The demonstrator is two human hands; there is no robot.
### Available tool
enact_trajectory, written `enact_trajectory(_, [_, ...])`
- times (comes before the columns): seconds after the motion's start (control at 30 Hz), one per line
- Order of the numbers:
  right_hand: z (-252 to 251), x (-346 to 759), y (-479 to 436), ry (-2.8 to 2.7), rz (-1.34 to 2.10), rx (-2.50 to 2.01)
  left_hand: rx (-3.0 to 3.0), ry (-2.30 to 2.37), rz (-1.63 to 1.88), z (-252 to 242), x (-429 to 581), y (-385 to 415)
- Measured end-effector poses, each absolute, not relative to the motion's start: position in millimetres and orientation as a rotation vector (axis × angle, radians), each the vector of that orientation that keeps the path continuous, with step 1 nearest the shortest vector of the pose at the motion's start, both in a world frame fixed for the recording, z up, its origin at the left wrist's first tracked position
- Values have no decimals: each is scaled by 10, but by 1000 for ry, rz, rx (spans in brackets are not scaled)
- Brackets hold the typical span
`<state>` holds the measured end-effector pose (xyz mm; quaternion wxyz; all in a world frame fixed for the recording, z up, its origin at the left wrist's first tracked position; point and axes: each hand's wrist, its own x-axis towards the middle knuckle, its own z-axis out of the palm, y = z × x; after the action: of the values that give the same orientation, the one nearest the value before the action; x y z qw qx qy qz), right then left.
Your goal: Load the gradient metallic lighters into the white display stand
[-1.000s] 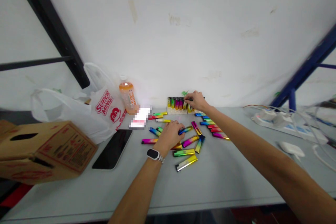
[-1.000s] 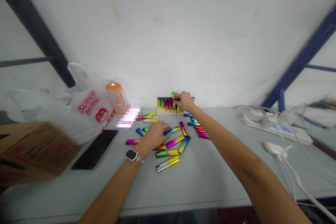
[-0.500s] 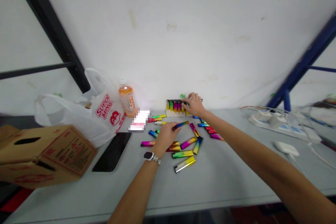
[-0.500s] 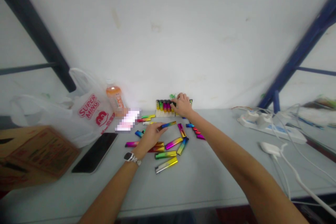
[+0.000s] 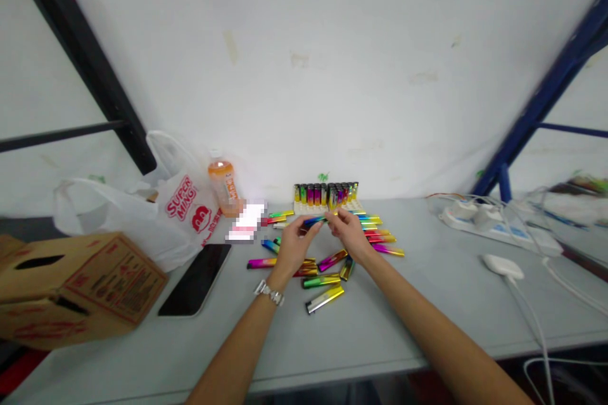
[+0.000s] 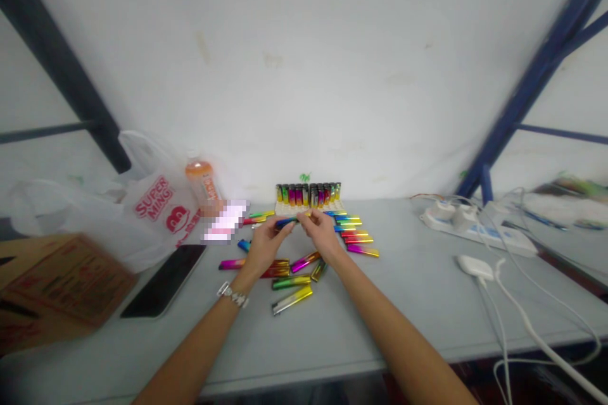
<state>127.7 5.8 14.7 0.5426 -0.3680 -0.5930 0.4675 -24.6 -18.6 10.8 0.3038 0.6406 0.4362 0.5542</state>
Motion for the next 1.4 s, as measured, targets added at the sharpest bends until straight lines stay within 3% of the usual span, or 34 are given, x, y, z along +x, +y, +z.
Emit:
enact_trajectory(0.27, [255,1291,-213,-1531,1429,-729,1894,1247,1417,181,-181,-274])
enact_trajectory(0.73, [166,1303,-138,-1381,918,-1085,2117,1310,1335,256,-263,-324])
enact_trajectory(1.0, [193,1252,-207,-1328,1101,-992,2179,1283,1217,224,-234,-324])
enact_trajectory(1.4, [153,1220,-174,-1265,1156,-935,2454,1301,748,96,-189,-378])
